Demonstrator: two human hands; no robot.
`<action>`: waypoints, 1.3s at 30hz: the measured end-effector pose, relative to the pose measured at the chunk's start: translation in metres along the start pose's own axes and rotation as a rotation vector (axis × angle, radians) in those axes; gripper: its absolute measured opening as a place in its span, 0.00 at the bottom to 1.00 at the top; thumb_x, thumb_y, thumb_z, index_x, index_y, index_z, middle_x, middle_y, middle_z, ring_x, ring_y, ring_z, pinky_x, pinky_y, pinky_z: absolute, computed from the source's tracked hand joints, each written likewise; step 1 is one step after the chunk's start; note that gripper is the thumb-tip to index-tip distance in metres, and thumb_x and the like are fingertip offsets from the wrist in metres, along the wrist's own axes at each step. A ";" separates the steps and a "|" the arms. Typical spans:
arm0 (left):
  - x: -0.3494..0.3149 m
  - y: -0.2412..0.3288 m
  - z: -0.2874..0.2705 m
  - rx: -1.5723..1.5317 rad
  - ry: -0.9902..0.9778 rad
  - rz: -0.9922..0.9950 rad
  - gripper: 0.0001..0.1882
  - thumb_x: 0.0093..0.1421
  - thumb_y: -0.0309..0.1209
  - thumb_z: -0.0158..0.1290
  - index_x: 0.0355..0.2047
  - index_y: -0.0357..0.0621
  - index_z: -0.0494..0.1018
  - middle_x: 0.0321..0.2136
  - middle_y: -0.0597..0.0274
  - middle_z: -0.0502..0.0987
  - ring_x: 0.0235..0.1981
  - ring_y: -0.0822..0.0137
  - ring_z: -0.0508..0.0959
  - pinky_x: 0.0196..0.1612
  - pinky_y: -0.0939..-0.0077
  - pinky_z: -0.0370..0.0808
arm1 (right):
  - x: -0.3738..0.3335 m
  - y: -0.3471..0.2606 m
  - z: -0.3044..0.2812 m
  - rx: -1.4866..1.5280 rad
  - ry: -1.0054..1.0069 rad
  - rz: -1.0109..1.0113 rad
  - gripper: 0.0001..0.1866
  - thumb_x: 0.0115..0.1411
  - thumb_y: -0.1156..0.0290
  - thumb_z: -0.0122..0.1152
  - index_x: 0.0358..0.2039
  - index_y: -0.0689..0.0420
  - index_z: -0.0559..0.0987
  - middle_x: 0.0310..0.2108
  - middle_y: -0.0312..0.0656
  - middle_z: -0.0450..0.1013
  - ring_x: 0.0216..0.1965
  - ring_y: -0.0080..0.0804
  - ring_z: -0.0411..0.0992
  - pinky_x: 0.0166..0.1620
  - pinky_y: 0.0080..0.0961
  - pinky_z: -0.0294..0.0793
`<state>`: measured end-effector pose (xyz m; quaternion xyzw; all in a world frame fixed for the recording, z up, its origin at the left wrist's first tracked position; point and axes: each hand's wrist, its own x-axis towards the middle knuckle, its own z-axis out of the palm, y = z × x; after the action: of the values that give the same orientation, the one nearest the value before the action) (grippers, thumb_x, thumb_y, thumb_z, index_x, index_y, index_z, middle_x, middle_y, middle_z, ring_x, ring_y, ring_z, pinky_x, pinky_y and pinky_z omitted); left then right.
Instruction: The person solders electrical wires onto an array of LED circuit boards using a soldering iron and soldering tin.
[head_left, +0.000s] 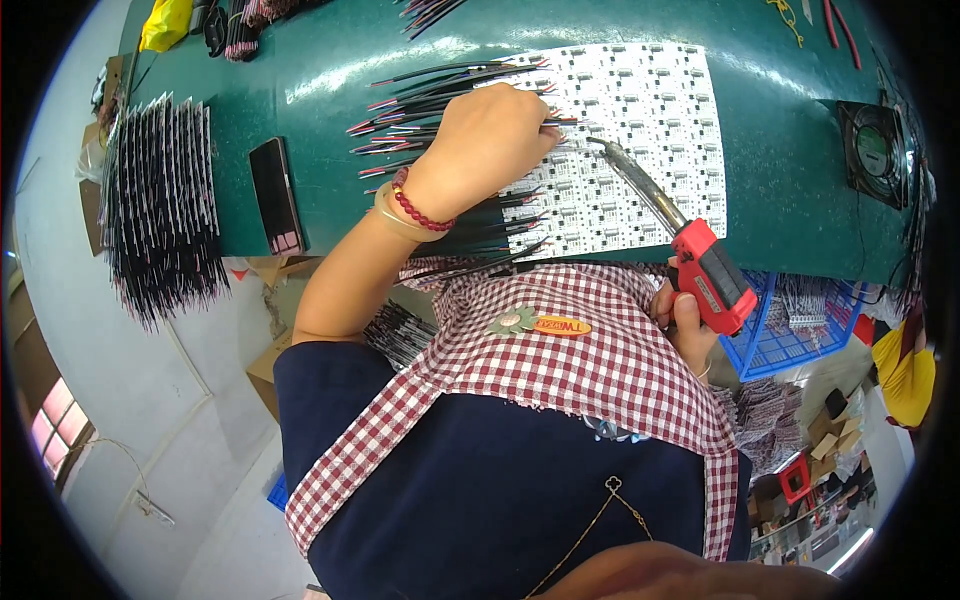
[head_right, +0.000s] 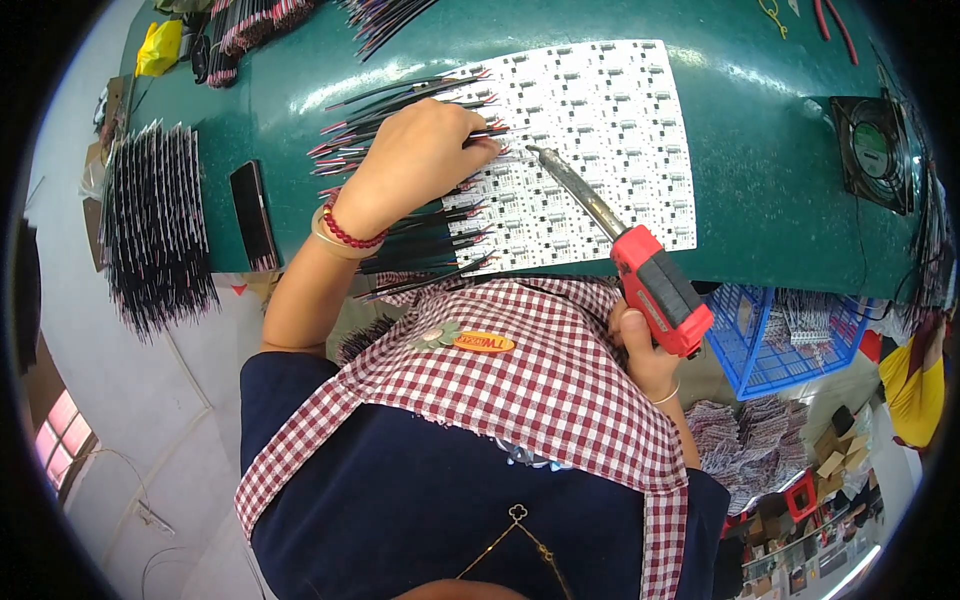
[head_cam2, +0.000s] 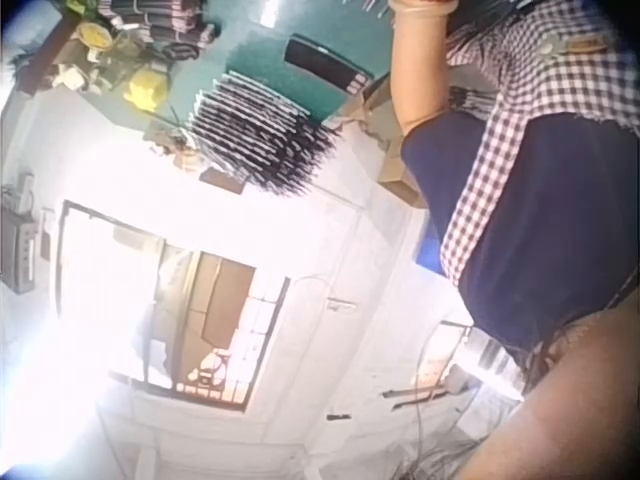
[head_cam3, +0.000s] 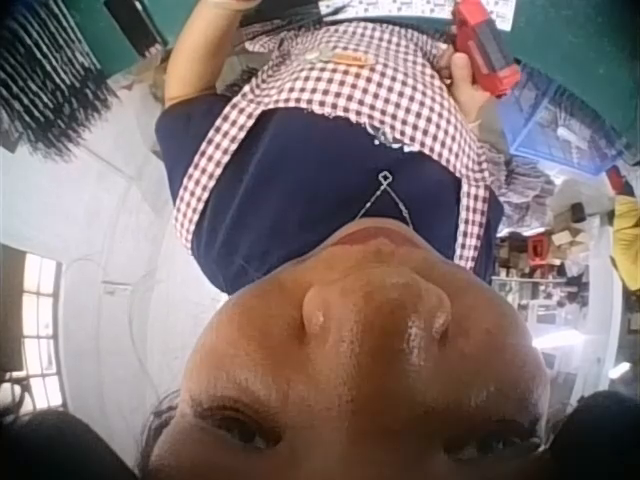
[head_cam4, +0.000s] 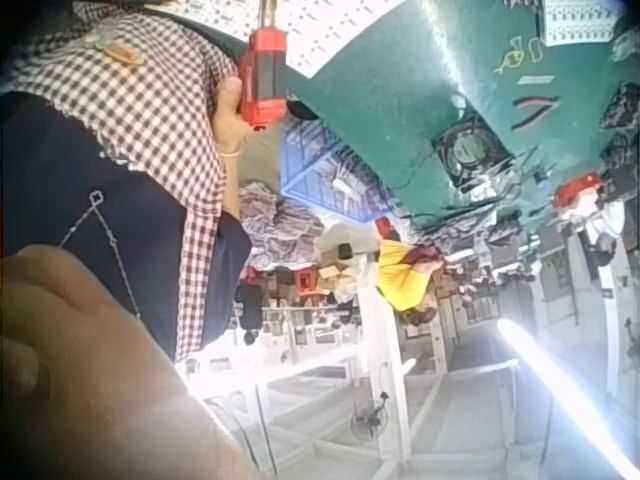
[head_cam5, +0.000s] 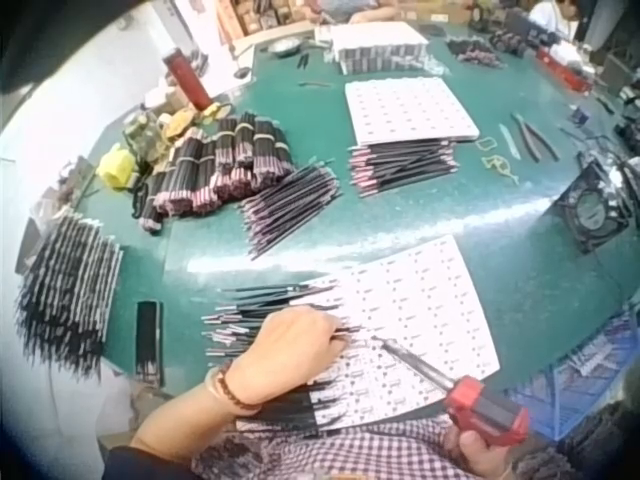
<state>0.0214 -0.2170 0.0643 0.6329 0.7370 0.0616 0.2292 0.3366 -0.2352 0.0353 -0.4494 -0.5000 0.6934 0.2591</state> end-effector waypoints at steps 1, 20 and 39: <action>-0.001 0.000 0.000 -0.007 -0.005 -0.005 0.14 0.54 0.37 0.55 0.23 0.38 0.77 0.21 0.48 0.76 0.26 0.48 0.77 0.31 0.58 0.73 | 0.000 -0.001 0.000 0.000 -0.001 0.000 0.27 0.61 0.58 0.56 0.52 0.66 0.66 0.17 0.36 0.63 0.17 0.19 0.59 0.23 0.18 0.59; -0.073 0.027 -0.020 -0.291 0.543 -0.168 0.06 0.54 0.20 0.54 0.32 0.40 0.69 0.26 0.55 0.72 0.25 0.56 0.76 0.28 0.69 0.72 | 0.012 -0.012 -0.008 0.182 -0.055 -0.056 0.26 0.62 0.60 0.54 0.54 0.67 0.66 0.20 0.36 0.66 0.19 0.20 0.61 0.24 0.17 0.61; -0.043 0.029 0.029 -0.191 0.312 -0.200 0.10 0.52 0.32 0.59 0.28 0.38 0.75 0.22 0.50 0.76 0.22 0.50 0.75 0.26 0.64 0.70 | 0.000 -0.008 -0.010 0.086 -0.080 0.028 0.22 0.61 0.60 0.57 0.49 0.65 0.70 0.21 0.38 0.69 0.19 0.20 0.63 0.23 0.17 0.61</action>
<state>0.0635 -0.2588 0.0609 0.5149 0.8134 0.2054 0.1761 0.3444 -0.2273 0.0419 -0.4169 -0.4735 0.7352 0.2482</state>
